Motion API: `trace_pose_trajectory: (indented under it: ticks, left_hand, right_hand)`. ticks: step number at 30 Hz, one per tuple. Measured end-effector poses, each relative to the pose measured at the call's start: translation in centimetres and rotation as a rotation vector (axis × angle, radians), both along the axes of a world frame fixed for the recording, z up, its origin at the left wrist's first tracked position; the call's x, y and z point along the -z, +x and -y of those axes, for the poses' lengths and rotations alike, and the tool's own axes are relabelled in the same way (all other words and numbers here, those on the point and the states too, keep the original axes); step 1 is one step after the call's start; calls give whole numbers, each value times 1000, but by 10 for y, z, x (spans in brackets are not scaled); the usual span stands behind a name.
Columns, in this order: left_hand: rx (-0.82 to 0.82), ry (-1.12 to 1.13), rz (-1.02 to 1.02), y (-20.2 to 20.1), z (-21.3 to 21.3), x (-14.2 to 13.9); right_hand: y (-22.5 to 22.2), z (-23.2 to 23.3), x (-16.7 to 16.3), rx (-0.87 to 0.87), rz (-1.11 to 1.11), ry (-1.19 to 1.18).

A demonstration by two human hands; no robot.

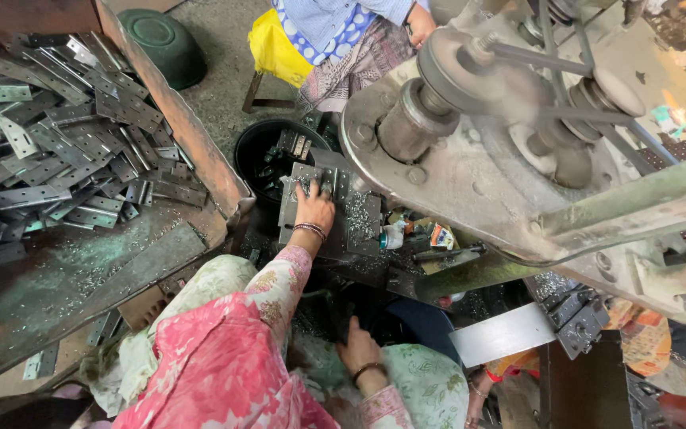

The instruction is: The person repeatedly places small metal plates into a manual punching machine, presses the lever to punch holes, and removes the finished pieces. The person handles the metal plates one at a time and deposits them into a nearby bin.

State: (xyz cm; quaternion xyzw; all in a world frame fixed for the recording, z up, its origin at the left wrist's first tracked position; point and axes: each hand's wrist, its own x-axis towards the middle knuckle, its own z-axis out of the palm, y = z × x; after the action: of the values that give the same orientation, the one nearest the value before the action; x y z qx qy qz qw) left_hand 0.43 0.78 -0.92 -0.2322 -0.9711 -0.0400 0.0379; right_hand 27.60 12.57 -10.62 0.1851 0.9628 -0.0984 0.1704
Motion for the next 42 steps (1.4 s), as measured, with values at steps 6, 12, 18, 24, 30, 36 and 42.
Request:
trace_pose_trajectory:
  ticks: [6, 12, 18, 24, 30, 36, 42]
  left_hand:
    - [42, 3, -19, 8, 11, 8]
    - [120, 125, -16, 23, 23, 11]
    - [-82, 588, -398, 22, 119, 26]
    - [-577, 733, -229, 12, 223, 73]
    - [-822, 883, -117, -15, 252, 100]
    - [-932, 787, 22, -62, 244, 81]
    - [-1137, 854, -3, -76, 237, 90]
  right_hand:
    - [5, 11, 13, 97, -21, -77]
    - [8, -7, 8, 49, -48, -69]
    - [-2, -43, -38, -117, -44, -9]
    - [-16, -47, -71, -14, 126, 98]
    - [-15, -49, -74, -18, 110, 90]
    - [-8, -61, -64, 5, 99, 87]
    - [-3, -63, -58, 20, 60, 36]
